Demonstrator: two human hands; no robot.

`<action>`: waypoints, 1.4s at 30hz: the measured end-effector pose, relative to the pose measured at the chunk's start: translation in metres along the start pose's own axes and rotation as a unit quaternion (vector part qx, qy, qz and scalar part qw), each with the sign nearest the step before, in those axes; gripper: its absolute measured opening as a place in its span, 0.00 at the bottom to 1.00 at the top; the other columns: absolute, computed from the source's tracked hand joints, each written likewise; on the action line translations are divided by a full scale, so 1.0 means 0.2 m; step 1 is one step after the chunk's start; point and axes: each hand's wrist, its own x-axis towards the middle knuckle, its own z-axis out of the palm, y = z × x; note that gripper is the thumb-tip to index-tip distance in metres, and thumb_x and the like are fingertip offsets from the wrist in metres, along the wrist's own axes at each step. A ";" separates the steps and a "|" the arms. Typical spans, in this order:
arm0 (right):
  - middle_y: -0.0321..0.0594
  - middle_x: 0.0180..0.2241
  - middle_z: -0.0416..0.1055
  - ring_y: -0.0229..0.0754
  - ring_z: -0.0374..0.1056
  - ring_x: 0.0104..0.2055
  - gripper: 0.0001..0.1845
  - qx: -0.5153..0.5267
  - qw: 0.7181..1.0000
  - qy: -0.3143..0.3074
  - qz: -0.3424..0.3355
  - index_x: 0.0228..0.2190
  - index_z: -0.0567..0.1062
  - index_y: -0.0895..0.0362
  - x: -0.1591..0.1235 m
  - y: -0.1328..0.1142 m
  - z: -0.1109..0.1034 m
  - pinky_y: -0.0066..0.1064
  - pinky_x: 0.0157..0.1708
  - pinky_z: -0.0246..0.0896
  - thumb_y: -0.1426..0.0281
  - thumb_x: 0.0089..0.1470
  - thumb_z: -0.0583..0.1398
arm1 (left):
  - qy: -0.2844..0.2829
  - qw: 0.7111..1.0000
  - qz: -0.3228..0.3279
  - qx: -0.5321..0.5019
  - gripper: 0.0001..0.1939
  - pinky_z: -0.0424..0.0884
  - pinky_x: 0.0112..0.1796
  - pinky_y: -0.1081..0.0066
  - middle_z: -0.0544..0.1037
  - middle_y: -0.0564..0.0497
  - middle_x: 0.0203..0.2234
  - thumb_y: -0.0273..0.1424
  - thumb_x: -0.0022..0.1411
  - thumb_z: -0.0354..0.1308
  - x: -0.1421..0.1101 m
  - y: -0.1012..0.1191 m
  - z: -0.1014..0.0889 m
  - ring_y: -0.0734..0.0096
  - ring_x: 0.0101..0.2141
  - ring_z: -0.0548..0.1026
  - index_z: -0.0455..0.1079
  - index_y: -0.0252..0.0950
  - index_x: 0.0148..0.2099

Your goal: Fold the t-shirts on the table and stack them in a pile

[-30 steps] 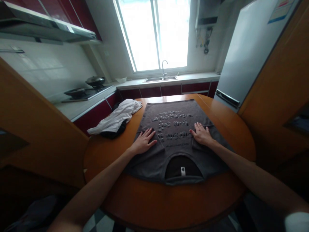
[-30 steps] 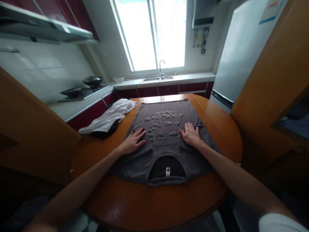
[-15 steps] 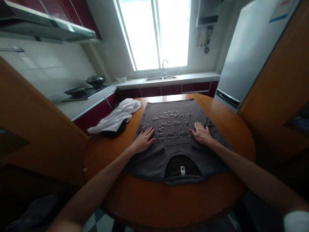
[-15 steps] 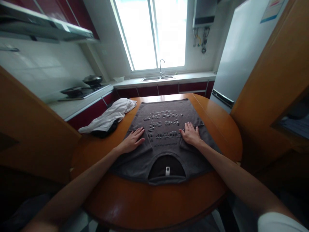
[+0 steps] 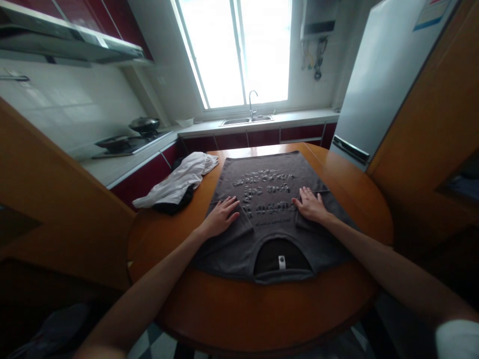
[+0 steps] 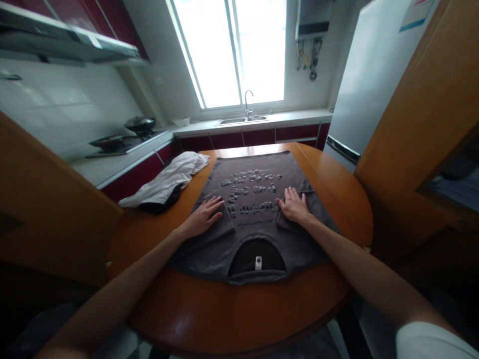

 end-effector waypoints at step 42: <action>0.54 0.72 0.39 0.53 0.34 0.74 0.38 0.012 0.999 0.032 -0.008 0.69 0.52 0.65 -0.03 -0.03 -0.05 0.59 0.68 0.30 0.53 0.68 0.45 | -0.066 0.969 0.136 -0.195 0.20 0.73 0.45 0.64 0.79 0.44 0.42 0.46 0.68 0.57 -0.06 0.21 -0.23 0.62 0.41 0.77 0.80 0.38 0.49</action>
